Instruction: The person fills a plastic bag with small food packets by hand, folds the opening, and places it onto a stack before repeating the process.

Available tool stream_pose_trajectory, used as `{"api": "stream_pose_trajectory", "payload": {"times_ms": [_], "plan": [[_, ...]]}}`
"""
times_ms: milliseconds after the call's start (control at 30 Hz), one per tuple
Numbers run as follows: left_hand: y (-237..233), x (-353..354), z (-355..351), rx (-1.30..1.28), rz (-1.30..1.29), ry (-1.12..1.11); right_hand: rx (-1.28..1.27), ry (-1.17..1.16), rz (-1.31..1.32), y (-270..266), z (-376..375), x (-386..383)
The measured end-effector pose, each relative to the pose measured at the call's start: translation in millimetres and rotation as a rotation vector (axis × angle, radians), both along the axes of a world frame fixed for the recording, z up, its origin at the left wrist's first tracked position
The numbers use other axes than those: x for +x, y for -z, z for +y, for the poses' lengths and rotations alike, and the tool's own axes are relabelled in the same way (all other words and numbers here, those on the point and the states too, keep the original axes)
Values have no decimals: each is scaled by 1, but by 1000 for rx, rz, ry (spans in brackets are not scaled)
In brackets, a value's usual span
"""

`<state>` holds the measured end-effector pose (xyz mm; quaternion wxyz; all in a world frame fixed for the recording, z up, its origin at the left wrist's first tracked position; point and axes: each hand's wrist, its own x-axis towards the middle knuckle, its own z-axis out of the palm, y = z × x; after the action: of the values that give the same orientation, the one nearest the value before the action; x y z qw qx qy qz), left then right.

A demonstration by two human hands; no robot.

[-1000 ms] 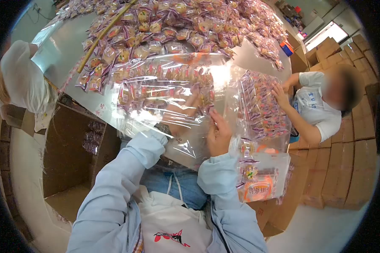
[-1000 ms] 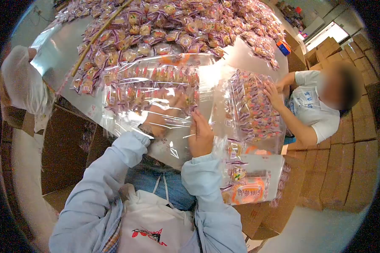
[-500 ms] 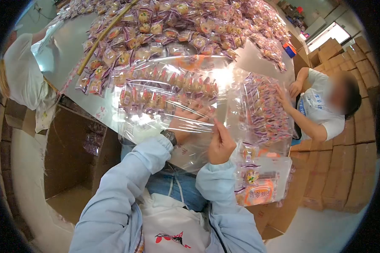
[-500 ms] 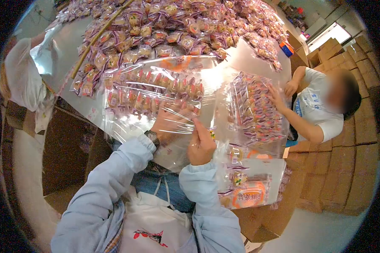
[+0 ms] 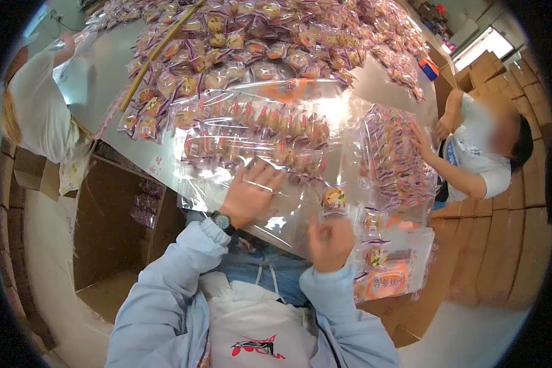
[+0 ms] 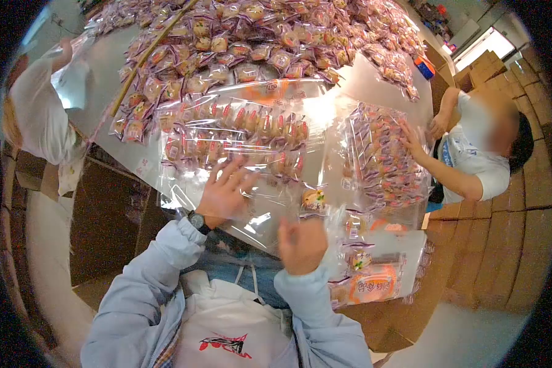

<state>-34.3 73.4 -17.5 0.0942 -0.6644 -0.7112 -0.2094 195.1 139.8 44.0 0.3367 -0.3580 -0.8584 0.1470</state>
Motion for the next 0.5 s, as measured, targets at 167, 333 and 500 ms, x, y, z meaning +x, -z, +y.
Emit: {"api": "stream_pose_trajectory", "payload": {"times_ms": [167,333,500], "plan": [[-4,-16,6,-35,74,-76,-395,-531,-103,17,-58,-42],[-9,-27,27,-17,100,-44,-239,-217,-112,75,-40,-104],[20,-35,34,94,36,-59,109,97,-231,79,8,-128]]}}
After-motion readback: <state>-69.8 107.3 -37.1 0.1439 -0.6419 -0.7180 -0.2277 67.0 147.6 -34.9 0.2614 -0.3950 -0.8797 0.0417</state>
